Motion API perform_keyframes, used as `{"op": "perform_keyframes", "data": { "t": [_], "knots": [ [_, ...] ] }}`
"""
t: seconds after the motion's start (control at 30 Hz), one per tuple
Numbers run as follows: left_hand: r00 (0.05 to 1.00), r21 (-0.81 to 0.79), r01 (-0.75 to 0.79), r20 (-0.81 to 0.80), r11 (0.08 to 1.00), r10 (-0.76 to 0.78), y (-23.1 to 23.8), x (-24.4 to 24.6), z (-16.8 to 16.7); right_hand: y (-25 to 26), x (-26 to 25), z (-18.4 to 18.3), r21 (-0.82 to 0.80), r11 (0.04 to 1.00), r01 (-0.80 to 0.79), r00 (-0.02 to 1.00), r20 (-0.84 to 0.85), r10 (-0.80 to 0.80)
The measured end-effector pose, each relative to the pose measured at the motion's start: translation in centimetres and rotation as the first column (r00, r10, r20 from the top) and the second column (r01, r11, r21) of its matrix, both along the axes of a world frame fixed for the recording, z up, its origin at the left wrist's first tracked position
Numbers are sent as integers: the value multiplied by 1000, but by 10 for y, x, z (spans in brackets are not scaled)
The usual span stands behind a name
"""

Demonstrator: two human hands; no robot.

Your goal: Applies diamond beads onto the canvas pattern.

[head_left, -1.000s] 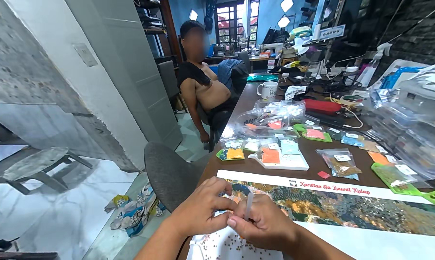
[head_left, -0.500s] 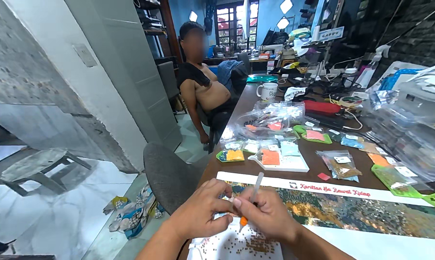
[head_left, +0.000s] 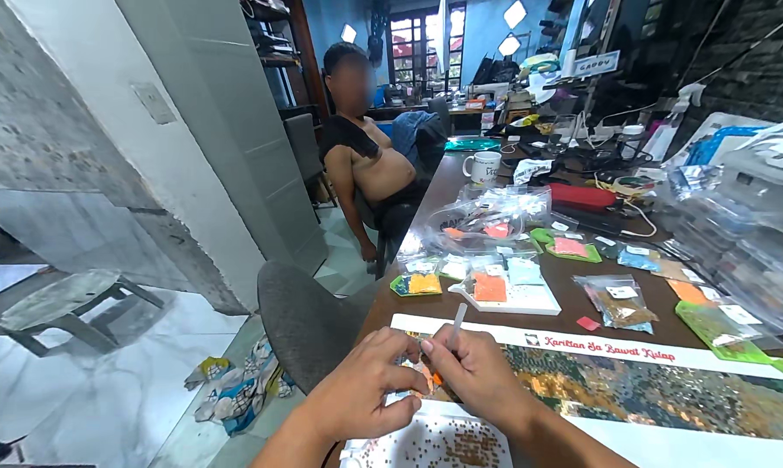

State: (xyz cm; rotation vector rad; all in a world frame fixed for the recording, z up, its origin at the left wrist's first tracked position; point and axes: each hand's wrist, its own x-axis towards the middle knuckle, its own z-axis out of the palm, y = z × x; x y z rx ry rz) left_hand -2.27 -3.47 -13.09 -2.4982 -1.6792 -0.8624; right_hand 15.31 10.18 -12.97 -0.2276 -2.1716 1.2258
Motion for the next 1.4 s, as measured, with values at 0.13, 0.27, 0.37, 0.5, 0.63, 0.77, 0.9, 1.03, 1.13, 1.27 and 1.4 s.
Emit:
{"op": "perform_keyframes", "data": {
  "t": [0.13, 0.27, 0.37, 0.5, 0.63, 0.77, 0.9, 1.03, 1.13, 1.27, 1.4],
  "knots": [
    [1000, 11, 1, 1, 1000, -1, 0, 0, -1, 1, -1, -2, 21, 1000, -16, 1000, 8, 16],
    [1000, 17, -3, -3, 1000, 3, 0, 0, 0, 1, -1, -2, 35, 999, -19, 1000, 13, 19],
    [1000, 15, -4, -5, 1000, 5, 0, 0, 0, 1, -1, -2, 38, 999, -13, 1000, 9, 13],
    [1000, 10, -11, -7, 1000, 11, 0, 0, 0, 0, -1, -2, 48, 999, -13, 1000, 9, 13],
    [1000, 12, -10, -7, 1000, 10, 0, 0, 0, 0, -1, -2, 50, 998, -24, 1000, 19, 23],
    [1000, 15, -6, -6, 1000, 6, 0, 0, -1, 1, -2, -3, 52, 998, -28, 999, 18, 27],
    [1000, 20, -6, -2, 1000, 7, 0, 0, -1, 1, -2, -3, 55, 998, -33, 999, 28, 32],
    [1000, 20, -4, -3, 1000, 4, 0, -1, -1, 1, -2, -3, 65, 997, -36, 999, 31, 34],
    [1000, 17, 3, 1, 1000, -3, 1, -1, -1, 1, -2, 2, 78, 996, -47, 995, 96, 40],
    [1000, 11, 3, 3, 1000, -3, 1, 0, 0, 2, 0, 16, 51, 993, -102, 960, 267, 85],
    [1000, -2, -4, 7, 1000, 4, 0, 0, 0, 3, 0, 13, 34, 994, -104, 982, 164, 97]
  ]
}}
